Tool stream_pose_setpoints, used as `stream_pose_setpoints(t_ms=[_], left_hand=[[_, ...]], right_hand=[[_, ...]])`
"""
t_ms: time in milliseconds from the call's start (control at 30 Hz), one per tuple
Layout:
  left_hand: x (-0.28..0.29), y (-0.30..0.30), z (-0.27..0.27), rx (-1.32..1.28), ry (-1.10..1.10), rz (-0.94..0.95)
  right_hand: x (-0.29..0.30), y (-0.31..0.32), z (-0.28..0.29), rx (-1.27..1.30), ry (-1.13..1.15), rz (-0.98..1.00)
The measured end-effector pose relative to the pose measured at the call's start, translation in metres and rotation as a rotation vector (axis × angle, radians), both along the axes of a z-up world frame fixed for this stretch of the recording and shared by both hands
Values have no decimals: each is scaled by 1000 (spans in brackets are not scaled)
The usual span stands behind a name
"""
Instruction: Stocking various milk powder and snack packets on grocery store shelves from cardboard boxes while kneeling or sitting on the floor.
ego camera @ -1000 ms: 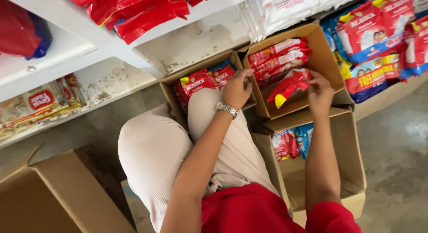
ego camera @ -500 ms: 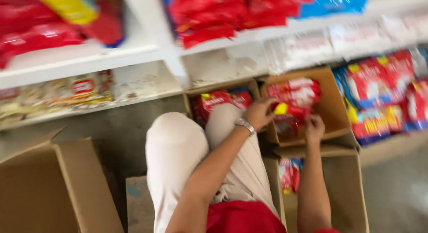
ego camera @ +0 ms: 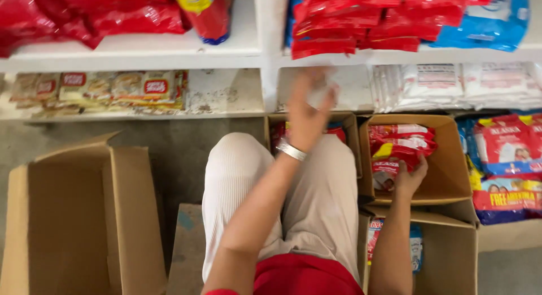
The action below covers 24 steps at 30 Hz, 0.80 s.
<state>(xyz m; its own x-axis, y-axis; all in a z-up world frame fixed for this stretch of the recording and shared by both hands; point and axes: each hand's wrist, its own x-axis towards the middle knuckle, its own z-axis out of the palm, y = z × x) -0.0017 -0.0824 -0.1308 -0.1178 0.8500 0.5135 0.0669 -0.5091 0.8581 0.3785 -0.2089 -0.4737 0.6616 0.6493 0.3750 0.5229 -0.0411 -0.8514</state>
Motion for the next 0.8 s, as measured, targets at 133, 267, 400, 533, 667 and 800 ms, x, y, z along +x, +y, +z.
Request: stream_pose_setpoints(t_ms=[133,267,400,533,667,800], left_hand=[[-93,69,6,172,233,649],[-152,122,42,305,42,577],[-150,145,51,210,311,644],[-141,196,18,166,308,799],[-168,200,-10,171,291,853],[-200,104,30,382,-130,434]], right_hand=[[-59,10,61,68,194,7],[-126,25,146,93,398,151],[-176,34,204,188,456,415],[-218,41,243,148,474,634],[-252,60,254,41,348,797],[-304,95,268,9,317,1017]])
